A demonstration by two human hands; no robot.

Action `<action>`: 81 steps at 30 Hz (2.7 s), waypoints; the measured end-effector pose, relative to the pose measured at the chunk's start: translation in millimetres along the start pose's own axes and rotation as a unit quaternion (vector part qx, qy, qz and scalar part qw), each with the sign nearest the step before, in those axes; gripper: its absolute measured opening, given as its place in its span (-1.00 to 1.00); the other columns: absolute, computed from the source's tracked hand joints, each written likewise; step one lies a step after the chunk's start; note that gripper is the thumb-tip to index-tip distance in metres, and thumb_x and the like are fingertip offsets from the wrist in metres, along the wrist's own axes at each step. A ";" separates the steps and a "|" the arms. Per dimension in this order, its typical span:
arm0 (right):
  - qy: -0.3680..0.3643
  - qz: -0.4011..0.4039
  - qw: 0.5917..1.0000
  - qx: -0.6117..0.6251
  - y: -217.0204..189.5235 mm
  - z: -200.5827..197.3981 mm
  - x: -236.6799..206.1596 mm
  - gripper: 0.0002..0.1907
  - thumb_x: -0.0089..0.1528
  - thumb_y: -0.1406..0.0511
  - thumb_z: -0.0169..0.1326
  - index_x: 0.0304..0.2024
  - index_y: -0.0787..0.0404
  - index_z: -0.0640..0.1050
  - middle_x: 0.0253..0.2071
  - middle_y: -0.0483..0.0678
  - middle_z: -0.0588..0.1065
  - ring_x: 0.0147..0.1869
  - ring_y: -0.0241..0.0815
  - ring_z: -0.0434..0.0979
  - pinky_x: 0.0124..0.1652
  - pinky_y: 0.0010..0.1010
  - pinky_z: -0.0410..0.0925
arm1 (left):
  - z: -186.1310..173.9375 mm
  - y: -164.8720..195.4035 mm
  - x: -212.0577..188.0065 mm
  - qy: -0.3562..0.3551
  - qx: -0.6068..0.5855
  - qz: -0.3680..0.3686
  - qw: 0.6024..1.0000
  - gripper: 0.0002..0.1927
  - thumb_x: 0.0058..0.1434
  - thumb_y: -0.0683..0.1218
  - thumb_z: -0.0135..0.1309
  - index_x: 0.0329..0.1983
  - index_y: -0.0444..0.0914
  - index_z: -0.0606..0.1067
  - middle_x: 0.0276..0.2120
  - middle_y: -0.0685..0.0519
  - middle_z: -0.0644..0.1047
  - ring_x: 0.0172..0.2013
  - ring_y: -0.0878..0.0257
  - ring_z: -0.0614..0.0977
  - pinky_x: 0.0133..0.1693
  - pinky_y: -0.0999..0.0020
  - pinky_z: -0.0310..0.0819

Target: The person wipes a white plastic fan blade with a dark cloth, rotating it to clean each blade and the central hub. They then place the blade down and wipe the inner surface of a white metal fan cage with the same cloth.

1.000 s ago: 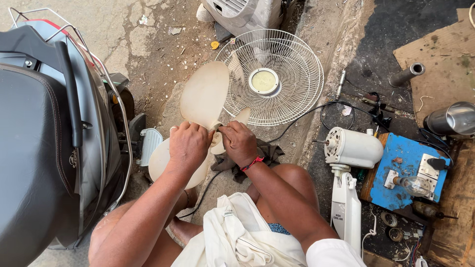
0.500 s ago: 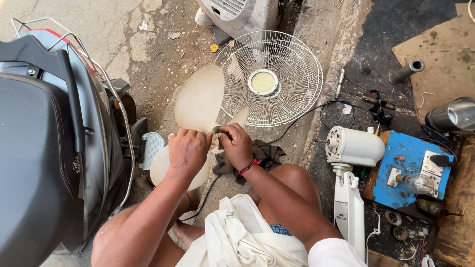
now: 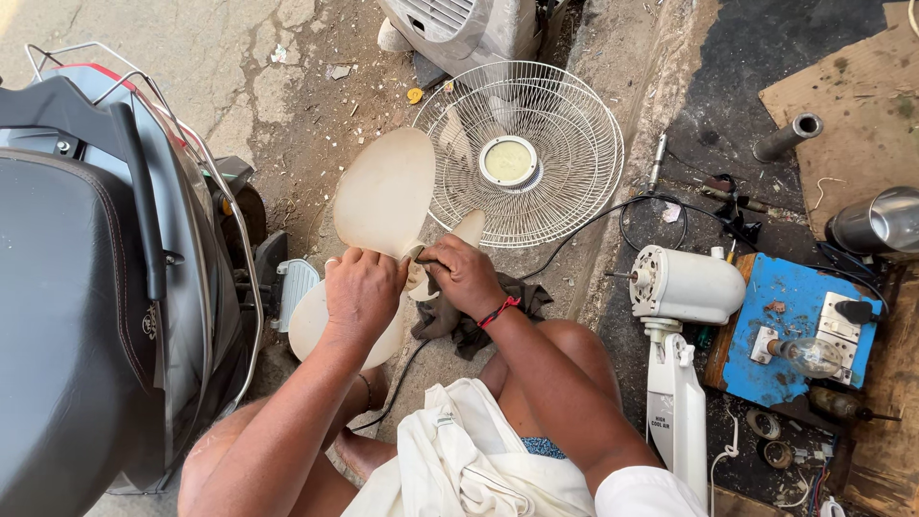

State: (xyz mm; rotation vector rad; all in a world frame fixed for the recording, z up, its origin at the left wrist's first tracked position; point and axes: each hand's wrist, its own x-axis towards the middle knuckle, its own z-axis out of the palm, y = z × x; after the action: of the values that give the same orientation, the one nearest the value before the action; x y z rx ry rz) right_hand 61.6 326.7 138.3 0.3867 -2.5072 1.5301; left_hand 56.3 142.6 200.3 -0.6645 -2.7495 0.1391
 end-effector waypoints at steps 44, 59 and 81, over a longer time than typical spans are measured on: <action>0.069 -0.037 0.996 -0.053 -12.9 14.6 -0.8 -0.75 0.26 0.41 0.14 0.00 0.19 0.62 -0.09 0.03 0.56 -0.03 0.05 0.61 -0.05 -0.24 0.49 | -8.2 1.6 11.3 -0.111 -0.066 -0.055 0.990 -0.61 0.37 0.12 0.00 -0.42 -0.20 0.61 -0.37 0.01 0.61 -0.25 0.06 0.61 -0.25 0.07 0.38; -0.055 0.065 0.996 -0.004 -11.7 11.8 -5.5 -0.67 0.21 0.43 0.00 0.00 0.13 0.60 -0.17 -0.03 0.48 -0.14 0.02 0.58 -0.15 -0.18 0.46 | 0.9 2.7 4.0 -0.077 -0.019 0.013 0.997 -0.61 0.37 0.14 0.01 -0.45 -0.16 0.57 -0.46 0.09 0.55 -0.30 0.14 0.55 -0.23 0.14 0.31; -0.062 -0.071 0.988 -0.123 -31.0 4.9 -17.1 -0.62 0.22 0.47 0.07 0.08 0.15 0.61 -0.19 -0.06 0.49 -0.10 -0.01 0.56 -0.10 -0.21 0.46 | -4.3 -7.7 14.0 -0.082 -0.025 -0.075 0.994 -0.60 0.38 0.12 0.01 -0.47 -0.17 0.59 -0.43 0.04 0.59 -0.27 0.09 0.59 -0.20 0.06 0.33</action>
State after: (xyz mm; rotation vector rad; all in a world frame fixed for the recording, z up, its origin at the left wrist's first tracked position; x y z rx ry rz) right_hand 87.4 310.9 157.4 0.6227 -2.6559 1.1614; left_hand 42.5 142.3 209.5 -0.4753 -2.9567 0.0941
